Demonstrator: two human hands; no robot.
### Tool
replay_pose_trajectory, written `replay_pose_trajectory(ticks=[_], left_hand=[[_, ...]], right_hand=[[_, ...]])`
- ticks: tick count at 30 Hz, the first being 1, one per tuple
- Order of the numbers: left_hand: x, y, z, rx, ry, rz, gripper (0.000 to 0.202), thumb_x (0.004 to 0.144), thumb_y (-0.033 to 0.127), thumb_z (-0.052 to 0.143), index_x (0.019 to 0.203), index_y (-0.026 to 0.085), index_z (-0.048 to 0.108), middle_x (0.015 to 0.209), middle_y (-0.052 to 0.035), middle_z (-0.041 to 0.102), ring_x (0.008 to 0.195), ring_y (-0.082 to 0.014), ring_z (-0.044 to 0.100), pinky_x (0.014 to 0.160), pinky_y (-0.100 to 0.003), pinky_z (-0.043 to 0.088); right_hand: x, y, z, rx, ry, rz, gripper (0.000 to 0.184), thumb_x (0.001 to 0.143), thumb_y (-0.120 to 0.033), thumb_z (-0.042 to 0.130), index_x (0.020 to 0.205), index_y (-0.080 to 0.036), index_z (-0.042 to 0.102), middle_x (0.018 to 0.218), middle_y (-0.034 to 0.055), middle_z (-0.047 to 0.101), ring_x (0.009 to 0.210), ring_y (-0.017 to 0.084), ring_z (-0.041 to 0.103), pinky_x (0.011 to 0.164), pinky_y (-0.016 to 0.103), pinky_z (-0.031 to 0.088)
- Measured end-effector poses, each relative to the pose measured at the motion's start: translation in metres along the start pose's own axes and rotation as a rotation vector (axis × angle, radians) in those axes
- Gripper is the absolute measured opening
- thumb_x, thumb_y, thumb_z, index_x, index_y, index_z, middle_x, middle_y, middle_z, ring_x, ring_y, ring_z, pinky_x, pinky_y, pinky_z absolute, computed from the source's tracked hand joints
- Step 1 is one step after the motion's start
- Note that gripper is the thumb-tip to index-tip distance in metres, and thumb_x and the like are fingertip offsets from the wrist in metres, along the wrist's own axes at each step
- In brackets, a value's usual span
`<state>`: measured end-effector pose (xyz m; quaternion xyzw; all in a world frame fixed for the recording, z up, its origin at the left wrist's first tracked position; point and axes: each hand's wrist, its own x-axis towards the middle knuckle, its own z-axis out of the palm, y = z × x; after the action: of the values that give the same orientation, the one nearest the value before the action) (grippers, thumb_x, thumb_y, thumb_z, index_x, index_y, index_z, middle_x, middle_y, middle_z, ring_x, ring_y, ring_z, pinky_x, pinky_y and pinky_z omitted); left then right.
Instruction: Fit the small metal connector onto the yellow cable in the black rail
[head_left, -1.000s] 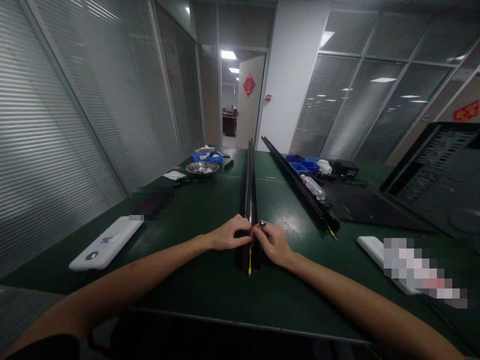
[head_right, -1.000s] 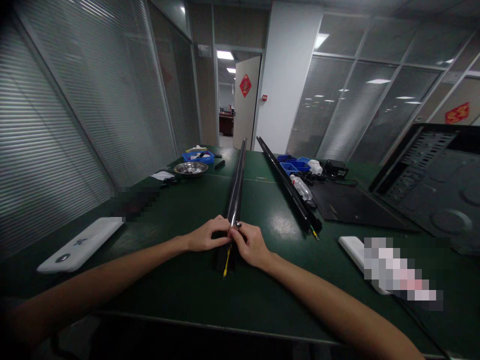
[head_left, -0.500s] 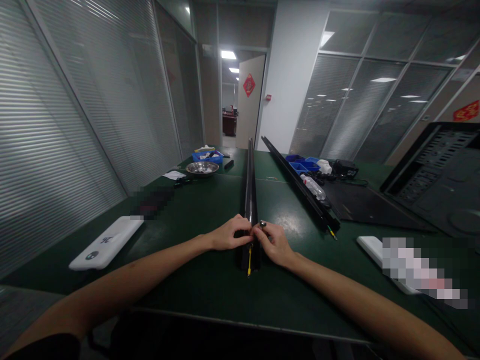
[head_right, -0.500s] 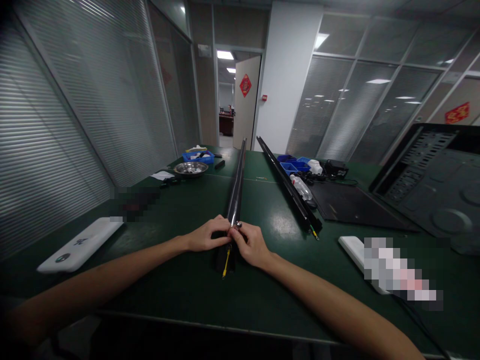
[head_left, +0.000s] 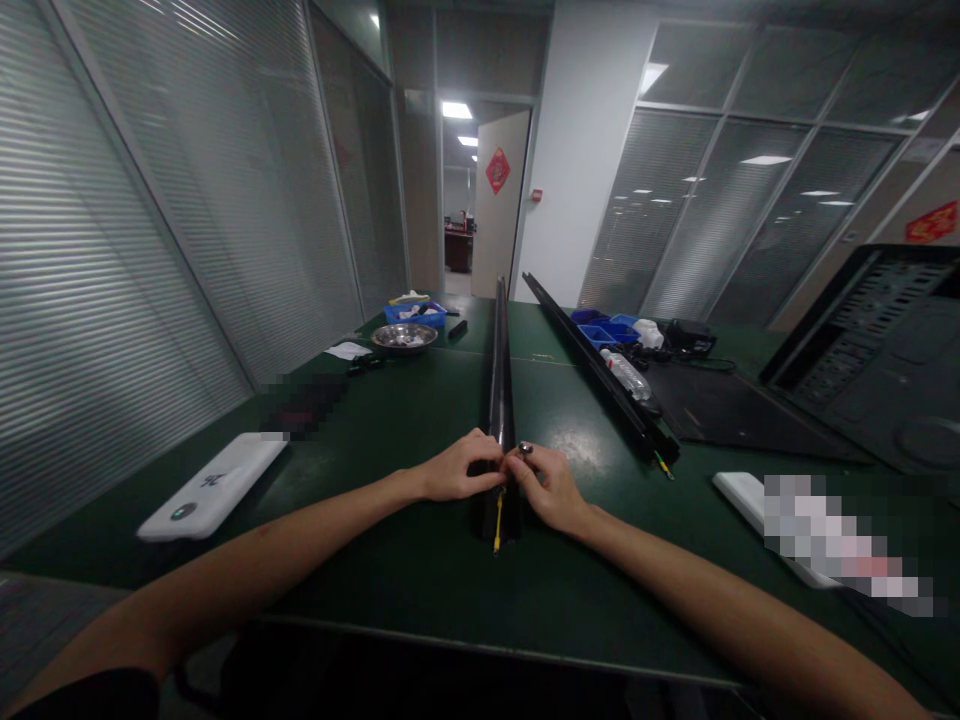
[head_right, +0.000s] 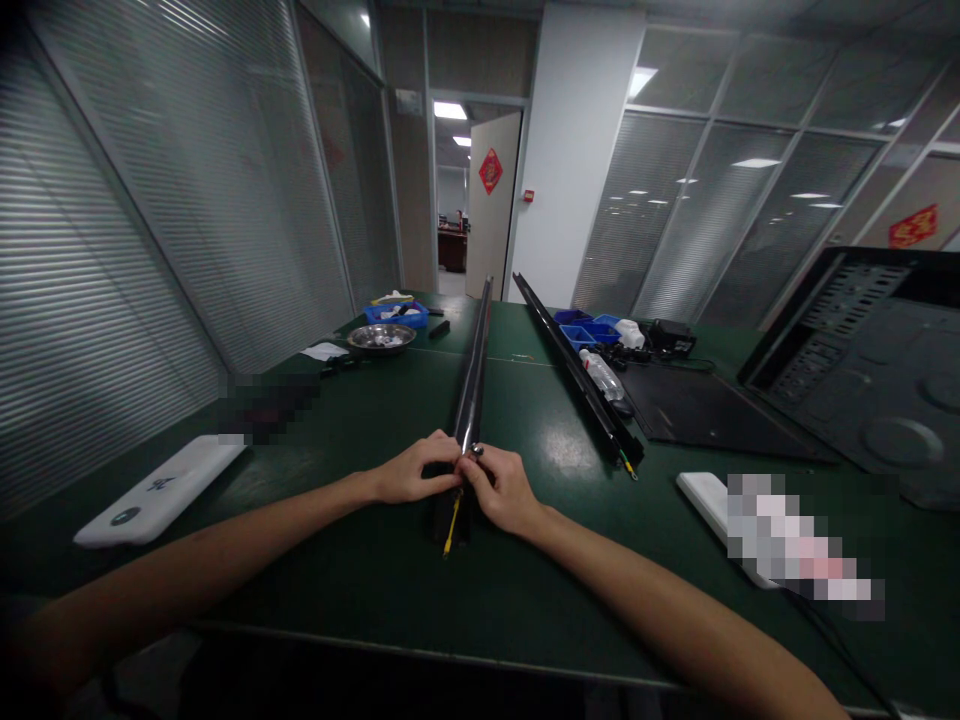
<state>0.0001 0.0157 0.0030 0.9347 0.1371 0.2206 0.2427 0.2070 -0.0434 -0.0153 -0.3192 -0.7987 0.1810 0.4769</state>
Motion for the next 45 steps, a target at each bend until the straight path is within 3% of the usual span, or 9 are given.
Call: replay_pose_trajectory(ticks=[45], left_hand=[[-0.0001,0.0007,-0.0013,-0.013,-0.008,-0.004,0.023,0.100,0.038,0.056,0.089,0.018,0.060,0.090,-0.0016,0.065,0.090,-0.0182,0.059,0.094,-0.033,0.035]], right_hand=[[0.0018,0.0010,-0.0006,0.022,-0.021,-0.001,0.033,0.106,-0.030,0.046,0.084,-0.018,0.068,0.080,0.0045,0.069,0.074,0.018,0.066,0.072,0.030,0.050]])
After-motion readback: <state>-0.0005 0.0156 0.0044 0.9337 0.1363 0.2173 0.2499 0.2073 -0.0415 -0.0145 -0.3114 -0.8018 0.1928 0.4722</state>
